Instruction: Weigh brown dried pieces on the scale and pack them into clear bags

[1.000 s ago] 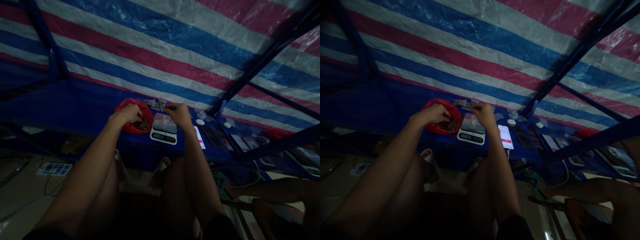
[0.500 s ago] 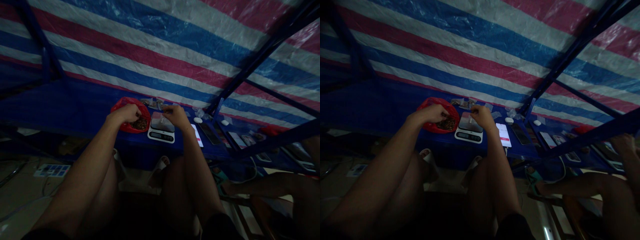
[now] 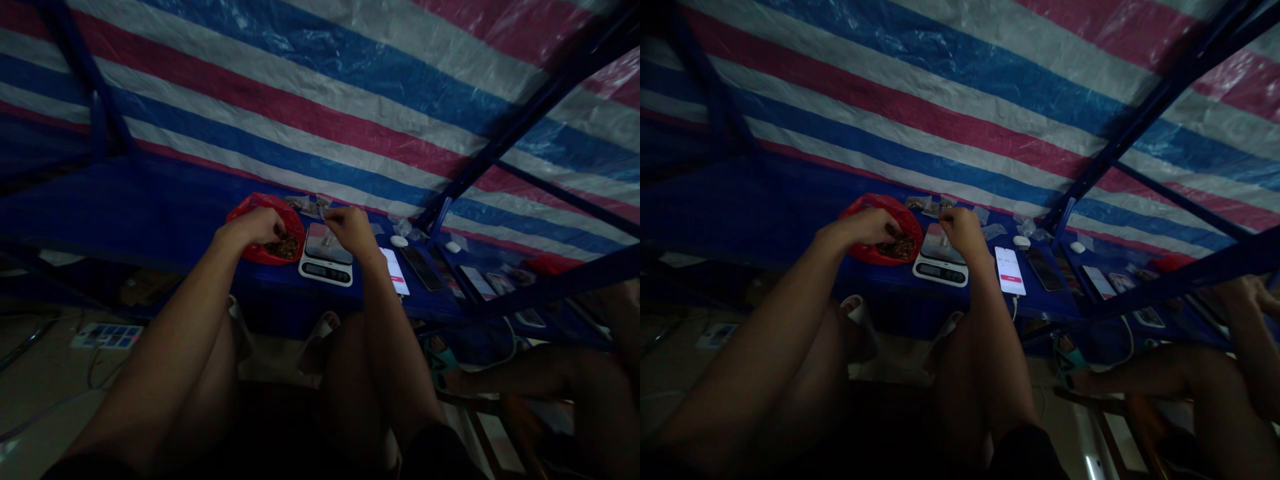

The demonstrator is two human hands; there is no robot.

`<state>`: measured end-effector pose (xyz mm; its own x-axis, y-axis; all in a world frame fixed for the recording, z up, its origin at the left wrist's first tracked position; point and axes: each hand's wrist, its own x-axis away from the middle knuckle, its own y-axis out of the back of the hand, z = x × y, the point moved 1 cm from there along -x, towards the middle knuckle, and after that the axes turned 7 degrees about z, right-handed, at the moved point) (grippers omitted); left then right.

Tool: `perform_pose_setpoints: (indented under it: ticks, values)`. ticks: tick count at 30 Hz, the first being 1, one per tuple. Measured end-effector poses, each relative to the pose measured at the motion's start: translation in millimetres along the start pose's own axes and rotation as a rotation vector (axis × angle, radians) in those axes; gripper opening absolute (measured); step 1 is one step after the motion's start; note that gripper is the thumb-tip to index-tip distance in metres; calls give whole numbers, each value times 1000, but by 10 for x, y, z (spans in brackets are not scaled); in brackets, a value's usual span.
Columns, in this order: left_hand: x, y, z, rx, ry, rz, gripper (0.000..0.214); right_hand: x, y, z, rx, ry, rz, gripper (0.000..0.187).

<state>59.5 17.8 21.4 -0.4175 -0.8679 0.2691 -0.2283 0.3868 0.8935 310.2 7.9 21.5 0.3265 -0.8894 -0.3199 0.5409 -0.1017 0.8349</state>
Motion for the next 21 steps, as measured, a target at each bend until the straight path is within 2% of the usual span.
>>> perform_pose_setpoints:
  ticks: [6,11,14,17,21]
  values:
    - [23,3,20,5,13,-12,37,51,72,-36,117,-139,43,17]
    - [42,-9,3,-21,27,92,42,18,-13,210,126,-17,43,25]
    - [65,-20,-32,-26,43,147,36,11,-185,476,115,59,256,21]
    - [83,-26,-57,-17,50,103,29,26,-380,713,183,48,489,18]
    - [62,-61,-18,-18,53,37,24,-8,-552,869,259,16,551,24]
